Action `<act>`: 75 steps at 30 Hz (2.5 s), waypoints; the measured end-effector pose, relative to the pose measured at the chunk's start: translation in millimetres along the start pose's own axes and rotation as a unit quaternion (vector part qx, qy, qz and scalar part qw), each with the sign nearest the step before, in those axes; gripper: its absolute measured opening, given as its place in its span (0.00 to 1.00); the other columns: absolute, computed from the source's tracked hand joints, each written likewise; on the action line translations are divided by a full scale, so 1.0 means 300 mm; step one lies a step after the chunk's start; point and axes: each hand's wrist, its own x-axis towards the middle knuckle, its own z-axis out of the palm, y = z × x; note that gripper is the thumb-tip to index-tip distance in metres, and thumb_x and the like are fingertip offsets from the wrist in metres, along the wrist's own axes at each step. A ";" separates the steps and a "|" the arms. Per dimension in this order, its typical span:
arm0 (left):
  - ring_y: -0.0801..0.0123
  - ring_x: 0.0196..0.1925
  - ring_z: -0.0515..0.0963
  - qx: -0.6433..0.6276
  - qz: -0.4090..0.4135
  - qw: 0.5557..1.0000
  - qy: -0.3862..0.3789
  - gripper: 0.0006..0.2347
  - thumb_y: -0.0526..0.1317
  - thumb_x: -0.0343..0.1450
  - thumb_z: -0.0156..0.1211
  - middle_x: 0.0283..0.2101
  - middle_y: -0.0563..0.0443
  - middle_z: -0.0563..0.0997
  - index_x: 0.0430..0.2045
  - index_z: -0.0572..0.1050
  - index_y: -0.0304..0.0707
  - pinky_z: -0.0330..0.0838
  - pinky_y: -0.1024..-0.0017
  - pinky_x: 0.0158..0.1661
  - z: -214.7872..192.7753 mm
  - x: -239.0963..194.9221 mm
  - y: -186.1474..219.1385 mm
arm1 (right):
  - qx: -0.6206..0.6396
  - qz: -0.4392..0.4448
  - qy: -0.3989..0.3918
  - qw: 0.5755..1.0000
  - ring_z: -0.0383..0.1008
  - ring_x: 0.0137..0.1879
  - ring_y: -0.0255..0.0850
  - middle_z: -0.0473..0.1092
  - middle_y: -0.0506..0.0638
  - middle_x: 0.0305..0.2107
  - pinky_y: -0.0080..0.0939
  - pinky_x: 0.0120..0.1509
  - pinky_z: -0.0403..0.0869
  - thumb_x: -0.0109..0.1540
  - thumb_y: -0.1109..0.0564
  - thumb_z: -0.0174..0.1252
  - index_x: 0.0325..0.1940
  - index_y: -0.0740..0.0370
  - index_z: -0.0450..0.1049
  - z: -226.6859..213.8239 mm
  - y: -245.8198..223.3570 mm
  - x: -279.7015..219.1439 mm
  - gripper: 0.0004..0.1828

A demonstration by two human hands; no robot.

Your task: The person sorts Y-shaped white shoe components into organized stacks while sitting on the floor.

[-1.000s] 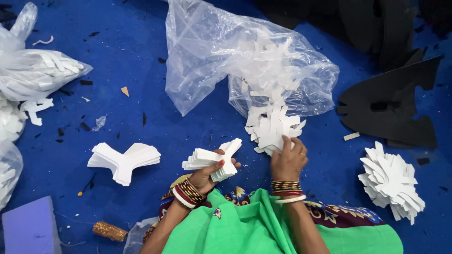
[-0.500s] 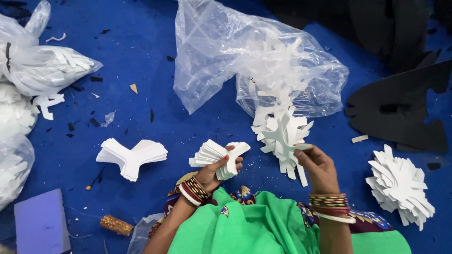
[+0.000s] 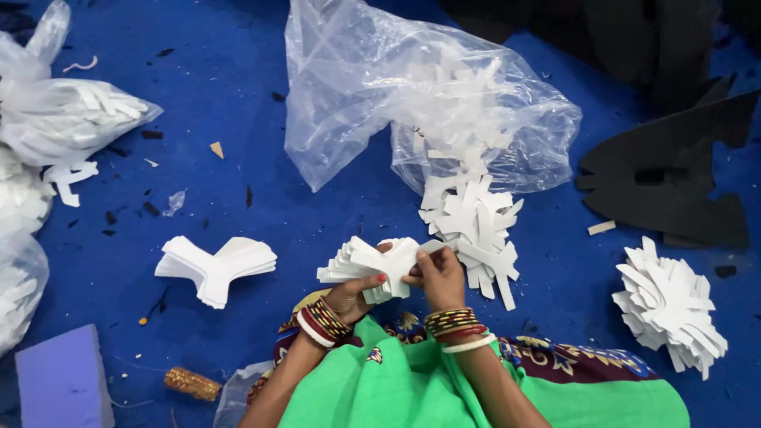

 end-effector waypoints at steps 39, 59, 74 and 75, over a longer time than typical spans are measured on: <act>0.58 0.48 0.83 -0.023 -0.027 0.999 0.019 0.22 0.43 0.73 0.60 0.49 0.35 0.80 0.61 0.66 0.37 0.79 0.60 0.52 -0.017 0.019 -0.007 | -0.459 -0.098 0.209 0.858 0.82 0.44 0.47 0.79 0.58 0.38 0.44 0.52 0.77 0.64 0.54 0.61 0.51 0.60 0.79 -0.441 -0.418 -0.139 0.13; 0.56 0.48 0.82 -0.001 -0.037 0.998 0.052 0.22 0.43 0.73 0.61 0.49 0.36 0.80 0.60 0.67 0.38 0.79 0.60 0.49 -0.049 0.030 -0.029 | -0.501 0.075 0.177 0.844 0.76 0.54 0.47 0.78 0.55 0.49 0.51 0.62 0.71 0.66 0.51 0.57 0.63 0.54 0.77 -0.932 -0.594 -0.186 0.21; 0.58 0.47 0.83 0.005 -0.045 0.998 0.051 0.23 0.43 0.73 0.61 0.48 0.36 0.80 0.62 0.66 0.37 0.79 0.62 0.50 -0.035 0.030 -0.018 | -0.519 -0.128 0.201 0.821 0.79 0.40 0.50 0.77 0.57 0.35 0.48 0.45 0.75 0.56 0.42 0.70 0.42 0.64 0.77 -0.223 -0.306 0.045 0.24; 0.58 0.47 0.83 -0.002 -0.047 0.998 0.051 0.23 0.43 0.72 0.61 0.48 0.36 0.80 0.62 0.66 0.37 0.79 0.62 0.50 -0.033 0.030 -0.023 | -0.549 -0.172 0.218 0.788 0.77 0.39 0.52 0.76 0.58 0.33 0.50 0.43 0.74 0.55 0.41 0.72 0.40 0.66 0.77 -0.221 -0.267 0.062 0.26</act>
